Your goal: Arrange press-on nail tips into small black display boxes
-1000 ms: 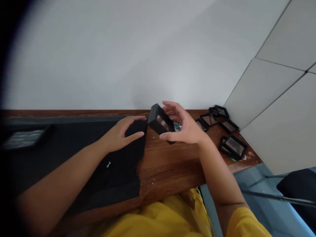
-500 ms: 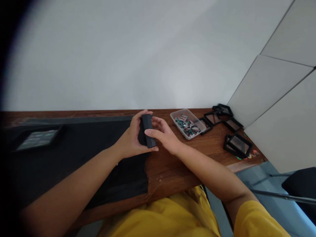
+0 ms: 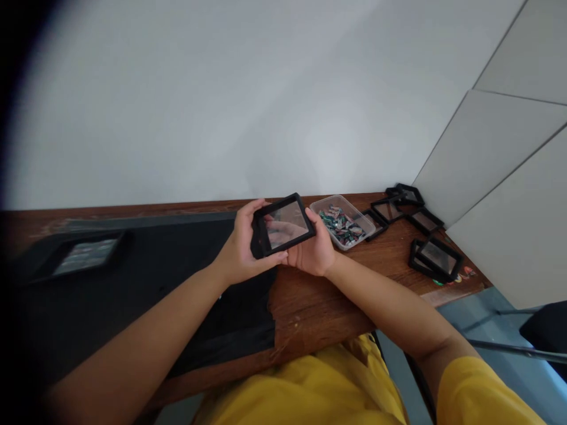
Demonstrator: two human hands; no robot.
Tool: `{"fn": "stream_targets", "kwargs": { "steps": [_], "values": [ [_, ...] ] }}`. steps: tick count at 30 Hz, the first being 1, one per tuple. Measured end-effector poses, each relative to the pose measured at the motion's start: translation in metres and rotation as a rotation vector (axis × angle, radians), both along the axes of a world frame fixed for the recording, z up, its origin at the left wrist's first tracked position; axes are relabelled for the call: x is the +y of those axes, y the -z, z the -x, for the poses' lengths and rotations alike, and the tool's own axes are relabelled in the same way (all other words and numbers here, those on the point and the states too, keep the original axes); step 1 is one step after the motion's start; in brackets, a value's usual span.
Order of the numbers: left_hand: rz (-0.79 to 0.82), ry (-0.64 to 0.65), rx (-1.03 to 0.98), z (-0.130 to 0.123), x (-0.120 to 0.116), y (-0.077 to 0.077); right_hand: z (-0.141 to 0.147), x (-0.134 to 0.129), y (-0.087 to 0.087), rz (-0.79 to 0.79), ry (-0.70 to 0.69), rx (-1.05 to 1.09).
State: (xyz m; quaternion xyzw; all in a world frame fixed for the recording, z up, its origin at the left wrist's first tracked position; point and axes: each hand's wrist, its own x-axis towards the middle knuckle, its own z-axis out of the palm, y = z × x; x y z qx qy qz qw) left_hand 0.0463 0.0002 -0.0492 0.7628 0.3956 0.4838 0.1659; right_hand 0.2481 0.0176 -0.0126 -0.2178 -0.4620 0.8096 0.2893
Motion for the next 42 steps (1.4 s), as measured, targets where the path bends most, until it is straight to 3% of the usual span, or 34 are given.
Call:
{"fn": "stream_targets", "kwargs": {
  "steps": [7,12,14,17,19,25,31,37,42],
  "values": [
    [0.081,0.032,0.016,0.000,0.000,-0.005,0.002,0.004,0.014,-0.134,0.150,-0.011],
    [0.194,0.073,-0.070,0.001,0.006,0.003,-0.002,0.013,0.024,-0.530,0.220,-0.176],
    [0.293,0.160,-0.063,0.007,0.006,-0.001,-0.006,0.016,0.021,-0.673,0.213,-0.213],
    [0.519,0.420,0.066,0.024,0.004,-0.016,-0.012,0.017,0.015,-0.812,0.188,-0.284],
    [0.626,0.497,0.070,0.037,0.005,-0.025,-0.016,0.018,0.012,-0.865,0.173,-0.331],
    [0.737,0.342,-0.080,0.056,0.015,-0.028,-0.020,0.023,0.013,-0.946,0.259,-0.397],
    [0.833,0.365,-0.235,0.041,0.010,-0.038,-0.013,0.012,0.010,-0.924,0.304,-0.369],
    [0.761,0.388,-0.201,0.035,0.011,-0.035,-0.001,0.004,0.009,-0.498,0.273,-0.296],
    [0.733,0.370,-0.127,0.030,0.011,-0.028,0.001,0.003,0.006,-0.394,0.342,-0.317]
  ]
}}
